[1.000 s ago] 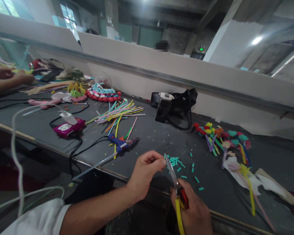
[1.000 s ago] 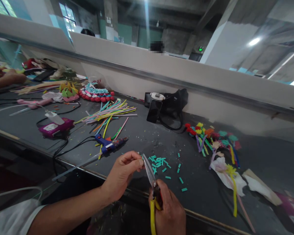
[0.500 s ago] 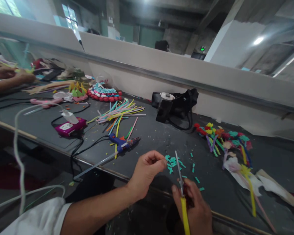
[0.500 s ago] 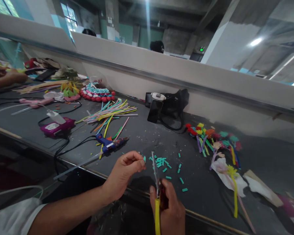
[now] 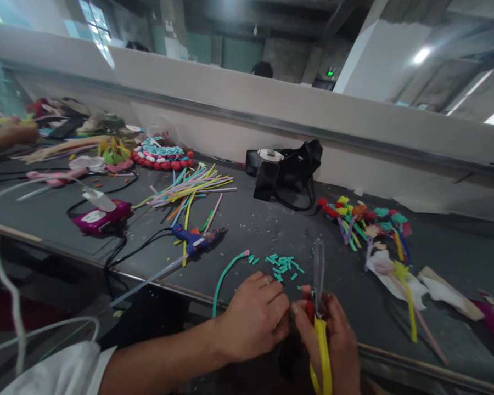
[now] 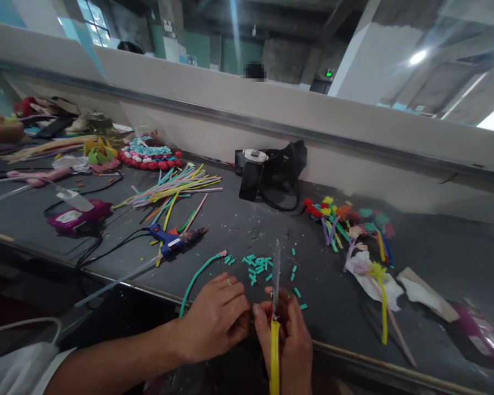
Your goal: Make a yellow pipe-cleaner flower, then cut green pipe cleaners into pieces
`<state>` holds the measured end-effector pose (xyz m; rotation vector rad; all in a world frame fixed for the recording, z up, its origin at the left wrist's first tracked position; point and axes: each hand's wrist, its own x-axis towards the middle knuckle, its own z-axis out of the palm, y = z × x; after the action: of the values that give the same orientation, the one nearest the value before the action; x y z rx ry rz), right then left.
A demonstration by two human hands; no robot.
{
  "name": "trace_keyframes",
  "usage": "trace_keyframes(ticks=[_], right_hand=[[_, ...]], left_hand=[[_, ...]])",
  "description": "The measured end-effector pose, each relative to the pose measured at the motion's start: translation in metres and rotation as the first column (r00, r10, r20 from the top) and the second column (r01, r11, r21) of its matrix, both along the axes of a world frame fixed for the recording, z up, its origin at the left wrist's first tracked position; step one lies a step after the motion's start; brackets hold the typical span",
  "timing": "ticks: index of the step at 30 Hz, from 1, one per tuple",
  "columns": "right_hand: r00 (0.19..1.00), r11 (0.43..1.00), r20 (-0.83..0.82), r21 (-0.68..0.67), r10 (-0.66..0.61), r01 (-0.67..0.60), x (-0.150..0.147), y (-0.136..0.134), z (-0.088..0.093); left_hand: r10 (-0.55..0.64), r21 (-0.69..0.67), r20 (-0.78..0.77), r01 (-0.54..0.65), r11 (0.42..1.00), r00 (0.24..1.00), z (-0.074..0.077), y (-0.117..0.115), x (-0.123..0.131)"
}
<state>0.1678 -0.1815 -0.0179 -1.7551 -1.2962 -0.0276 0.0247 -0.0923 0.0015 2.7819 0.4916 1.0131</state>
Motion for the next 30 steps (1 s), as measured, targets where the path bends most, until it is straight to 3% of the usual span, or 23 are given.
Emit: trace_keyframes(ticks=[3, 5, 7, 8, 9, 10, 12, 13, 14, 15, 16, 22, 27, 30], right_hand=[[0.999, 0.999, 0.046, 0.037, -0.003, 0.002, -0.003, 0.002, 0.002], [0.995, 0.998, 0.101, 0.060, 0.017, -0.023, -0.003, 0.003, 0.004], [0.988, 0.995, 0.147, 0.075, 0.052, -0.063, -0.002, 0.004, 0.007], [0.986, 0.994, 0.158, 0.083, 0.061, -0.074, -0.002, 0.004, 0.008], [0.985, 0.993, 0.157, 0.083, 0.068, -0.081, -0.001, 0.004, 0.009], [0.987, 0.993, 0.145, 0.080, 0.076, -0.088, -0.001, 0.003, 0.011], [0.990, 0.992, 0.100, 0.062, 0.102, -0.109, 0.000, 0.002, 0.014], [0.990, 0.992, 0.076, 0.051, 0.115, -0.119, -0.001, 0.002, 0.015], [0.990, 0.990, 0.058, 0.045, 0.128, -0.131, -0.001, 0.001, 0.016], [0.989, 0.989, 0.046, 0.046, 0.138, -0.140, -0.002, 0.001, 0.017], [0.988, 0.988, 0.045, 0.054, 0.145, -0.148, -0.002, 0.001, 0.019], [0.991, 0.989, 0.055, 0.074, 0.124, -0.128, -0.007, 0.003, 0.019], [0.988, 0.984, 0.030, 0.092, 0.151, -0.153, -0.006, 0.002, 0.013], [0.990, 0.988, 0.065, 0.077, 0.126, -0.131, -0.006, 0.001, 0.013]], left_hand=[[0.008, 0.083, -0.031, -0.005, 0.997, 0.999, 0.000, -0.002, 0.001], [0.003, 0.061, -0.036, -0.001, 0.998, 0.999, 0.000, -0.003, 0.001], [-0.022, -0.087, -0.026, 0.020, 0.996, 0.999, 0.001, -0.003, 0.002], [-0.037, -0.230, -0.014, 0.033, 0.973, 0.999, 0.002, -0.002, 0.002], [-0.049, -0.411, 0.004, 0.046, 0.910, 0.999, 0.004, 0.000, 0.002], [-0.059, -0.607, 0.025, 0.062, 0.792, 0.998, 0.005, 0.002, 0.002], [-0.060, -0.899, 0.073, 0.092, 0.428, 0.996, 0.008, 0.007, 0.002], [-0.055, -0.963, 0.093, 0.104, 0.248, 0.994, 0.009, 0.009, 0.002], [-0.052, -0.987, 0.108, 0.113, 0.112, 0.993, 0.009, 0.011, 0.002], [-0.048, -0.993, 0.118, 0.119, 0.020, 0.992, 0.009, 0.013, 0.002], [-0.048, -0.992, 0.123, 0.121, -0.031, 0.991, 0.009, 0.014, 0.002], [-0.102, -0.988, 0.101, 0.088, -0.126, 0.990, 0.005, 0.018, 0.001], [-0.089, -0.988, 0.097, 0.086, -0.125, 0.991, 0.001, 0.016, 0.003], [-0.011, -0.981, 0.135, 0.132, -0.141, 0.991, 0.005, 0.014, 0.004]])
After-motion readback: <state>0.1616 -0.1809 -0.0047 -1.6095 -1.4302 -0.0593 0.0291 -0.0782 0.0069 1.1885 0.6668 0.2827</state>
